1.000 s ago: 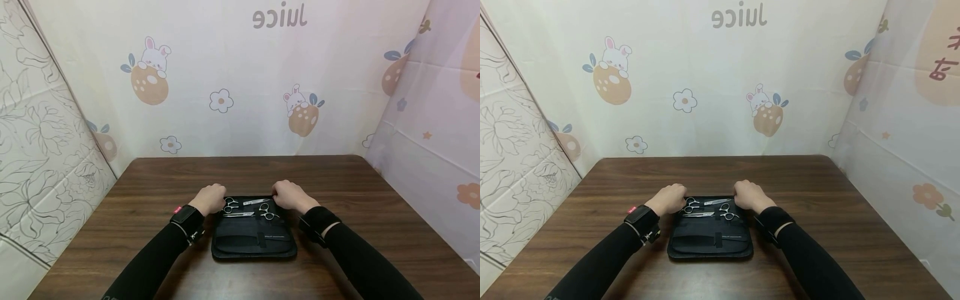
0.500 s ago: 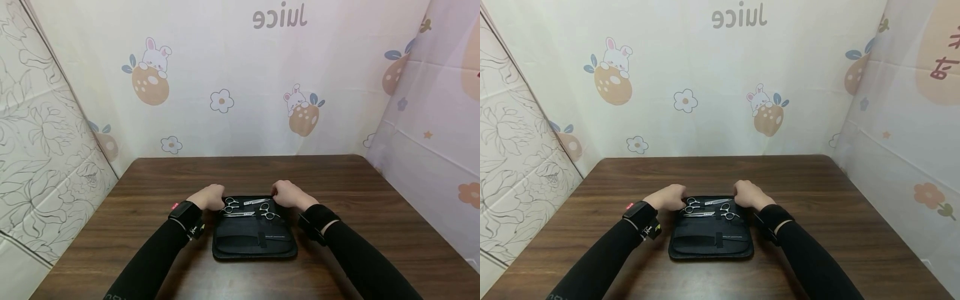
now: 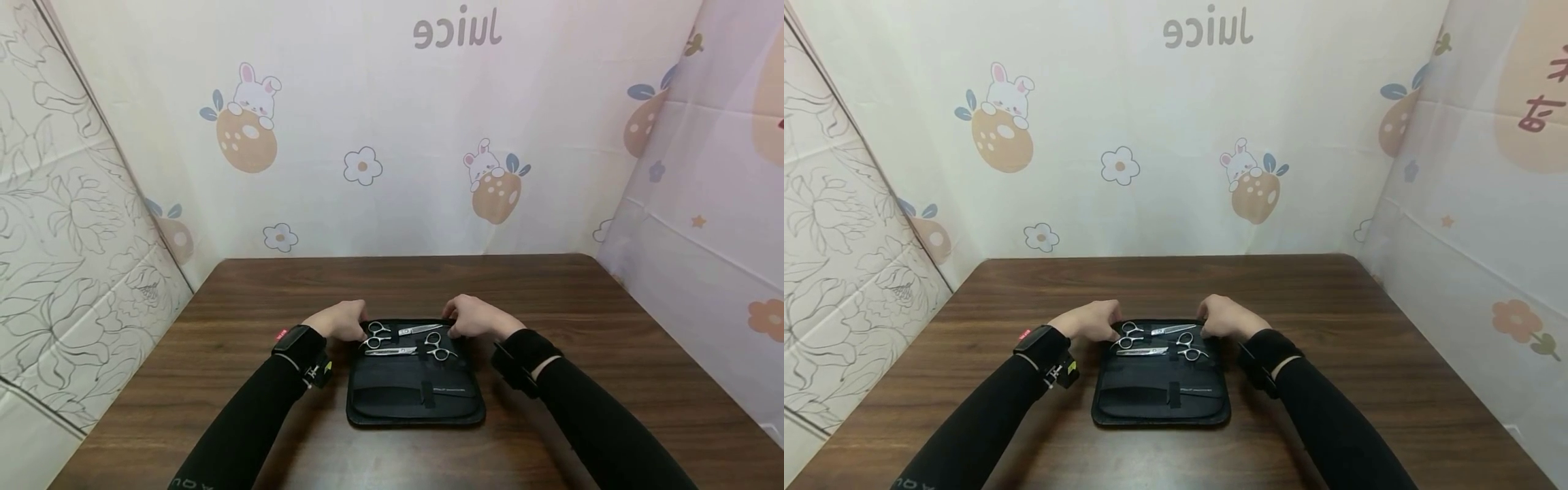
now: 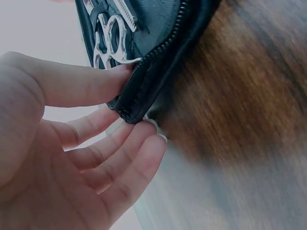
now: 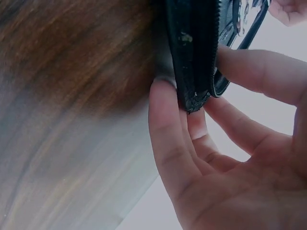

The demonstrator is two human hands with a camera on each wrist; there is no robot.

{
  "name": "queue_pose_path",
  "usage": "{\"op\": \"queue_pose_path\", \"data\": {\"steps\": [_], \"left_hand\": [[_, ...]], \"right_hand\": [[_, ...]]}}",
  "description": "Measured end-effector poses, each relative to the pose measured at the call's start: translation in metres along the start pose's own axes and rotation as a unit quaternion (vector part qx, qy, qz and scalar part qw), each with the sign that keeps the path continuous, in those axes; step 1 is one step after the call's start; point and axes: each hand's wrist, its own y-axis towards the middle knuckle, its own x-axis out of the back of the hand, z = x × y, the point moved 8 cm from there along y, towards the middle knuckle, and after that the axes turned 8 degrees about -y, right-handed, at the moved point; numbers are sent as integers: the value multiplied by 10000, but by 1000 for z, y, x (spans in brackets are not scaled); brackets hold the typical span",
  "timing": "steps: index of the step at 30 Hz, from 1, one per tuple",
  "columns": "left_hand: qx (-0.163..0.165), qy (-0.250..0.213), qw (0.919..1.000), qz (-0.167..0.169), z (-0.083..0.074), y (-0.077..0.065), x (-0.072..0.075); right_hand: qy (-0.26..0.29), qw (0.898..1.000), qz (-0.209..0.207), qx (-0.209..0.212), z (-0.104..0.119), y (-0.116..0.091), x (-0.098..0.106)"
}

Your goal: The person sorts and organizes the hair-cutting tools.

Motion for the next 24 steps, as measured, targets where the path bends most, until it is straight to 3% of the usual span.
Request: {"op": "queue_pose_path", "data": {"steps": [6, 14, 24], "left_hand": [[-171, -97, 9998, -39, 0, 1, 0], [35, -1222, 9924, 146, 4, -1, -3], [-134, -1261, 9919, 107, 1, -3, 1]], "right_hand": [[168, 9998, 21, -83, -1, -1, 0], [148, 9998, -109, -71, 2, -3, 3], [289, 9994, -156, -106, 1, -5, 8]]}}
